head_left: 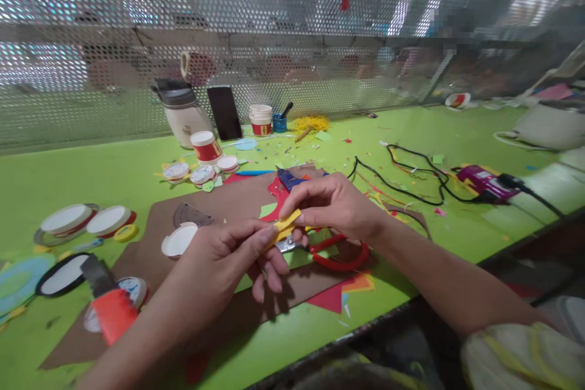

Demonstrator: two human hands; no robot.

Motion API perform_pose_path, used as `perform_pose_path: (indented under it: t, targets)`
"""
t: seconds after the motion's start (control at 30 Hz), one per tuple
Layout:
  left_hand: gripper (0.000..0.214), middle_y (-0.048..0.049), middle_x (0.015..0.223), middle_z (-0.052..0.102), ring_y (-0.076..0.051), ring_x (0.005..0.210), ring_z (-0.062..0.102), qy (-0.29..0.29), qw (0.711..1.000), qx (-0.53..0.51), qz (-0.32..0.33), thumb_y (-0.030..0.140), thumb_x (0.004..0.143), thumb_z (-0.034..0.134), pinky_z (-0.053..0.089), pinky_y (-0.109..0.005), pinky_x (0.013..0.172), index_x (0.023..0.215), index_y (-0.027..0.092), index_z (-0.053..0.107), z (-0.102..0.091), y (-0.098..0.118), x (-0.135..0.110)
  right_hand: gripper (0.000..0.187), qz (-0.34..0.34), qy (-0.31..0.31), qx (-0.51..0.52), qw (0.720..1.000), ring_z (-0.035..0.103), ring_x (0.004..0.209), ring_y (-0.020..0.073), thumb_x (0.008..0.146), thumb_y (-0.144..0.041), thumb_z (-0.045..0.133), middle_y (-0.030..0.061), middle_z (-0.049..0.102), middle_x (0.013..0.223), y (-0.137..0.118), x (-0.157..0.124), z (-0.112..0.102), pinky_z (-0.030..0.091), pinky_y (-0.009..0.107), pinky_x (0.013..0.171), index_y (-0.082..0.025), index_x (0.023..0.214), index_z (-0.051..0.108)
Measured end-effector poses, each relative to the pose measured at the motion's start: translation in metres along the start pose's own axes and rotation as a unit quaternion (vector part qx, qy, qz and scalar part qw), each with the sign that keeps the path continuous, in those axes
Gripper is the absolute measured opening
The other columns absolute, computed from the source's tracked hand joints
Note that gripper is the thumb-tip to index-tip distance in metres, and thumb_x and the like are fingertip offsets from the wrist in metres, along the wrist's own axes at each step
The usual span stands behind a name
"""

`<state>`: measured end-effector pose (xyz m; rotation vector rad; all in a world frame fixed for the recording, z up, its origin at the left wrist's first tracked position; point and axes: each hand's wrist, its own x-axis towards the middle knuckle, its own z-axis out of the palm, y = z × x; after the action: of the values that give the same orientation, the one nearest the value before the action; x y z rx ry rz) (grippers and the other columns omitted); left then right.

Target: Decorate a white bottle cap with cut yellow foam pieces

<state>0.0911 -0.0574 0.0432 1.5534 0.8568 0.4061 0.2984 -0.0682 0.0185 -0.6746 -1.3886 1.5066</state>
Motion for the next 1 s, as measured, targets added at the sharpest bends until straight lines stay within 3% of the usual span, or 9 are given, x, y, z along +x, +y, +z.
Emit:
perform_pose_path:
  t: [0.27,0.4,0.57,0.73,1.0]
  targets:
    - [0.030,-0.0002,0.058,0.072,-0.009,0.044,0.060,0.045,0.999,0.000,0.017,0.038,0.089,0.058,0.048,-0.017,0.046,0.071,0.017,0.070,-0.003,-0.002,0.004,0.028,0.019,0.001,-0.018,1.000,0.064,0.069,0.0128,0.074,-0.012,0.066,0.0021,0.065,0.080,-0.007,0.002,0.001,0.055,0.026,0.064,-0.012,0.103,0.063]
    - [0.030,0.0000,0.058,0.071,-0.009,0.045,0.060,0.057,0.998,0.010,0.035,0.035,0.088,0.059,0.048,-0.016,0.045,0.067,0.016,0.069,-0.001,0.001,0.003,0.025,0.059,0.049,-0.069,0.995,0.058,0.065,0.0088,0.074,-0.023,0.075,-0.0007,0.062,0.076,-0.008,-0.001,0.015,0.049,0.020,0.057,-0.014,0.093,0.062]
    - [0.031,-0.0002,0.060,0.073,-0.008,0.044,0.060,0.051,0.998,0.018,0.035,0.035,0.089,0.058,0.048,-0.015,0.045,0.067,0.016,0.070,0.001,0.002,0.001,0.026,0.031,0.088,-0.121,0.988,0.050,0.045,0.0066,0.079,-0.038,0.072,-0.0052,0.056,0.052,-0.004,0.001,0.021,0.041,0.019,0.045,-0.014,0.077,0.061]
    - [0.030,0.0003,0.060,0.073,-0.008,0.044,0.060,0.052,0.998,0.020,0.033,0.036,0.088,0.059,0.048,-0.015,0.045,0.069,0.016,0.070,0.000,0.000,0.002,0.034,0.034,0.099,-0.097,0.990,0.051,0.043,0.0067,0.076,-0.047,0.073,-0.0052,0.056,0.051,-0.005,0.002,0.019,0.043,0.019,0.042,-0.014,0.073,0.062]
    - [0.027,0.0003,0.058,0.072,-0.009,0.045,0.061,0.051,0.998,0.007,0.028,0.035,0.089,0.059,0.048,-0.015,0.046,0.073,0.016,0.070,0.002,-0.001,0.004,0.033,0.066,0.112,-0.039,0.991,0.055,0.045,0.0067,0.068,-0.042,0.081,-0.0045,0.059,0.054,-0.003,0.002,0.016,0.046,0.017,0.040,-0.014,0.074,0.065]
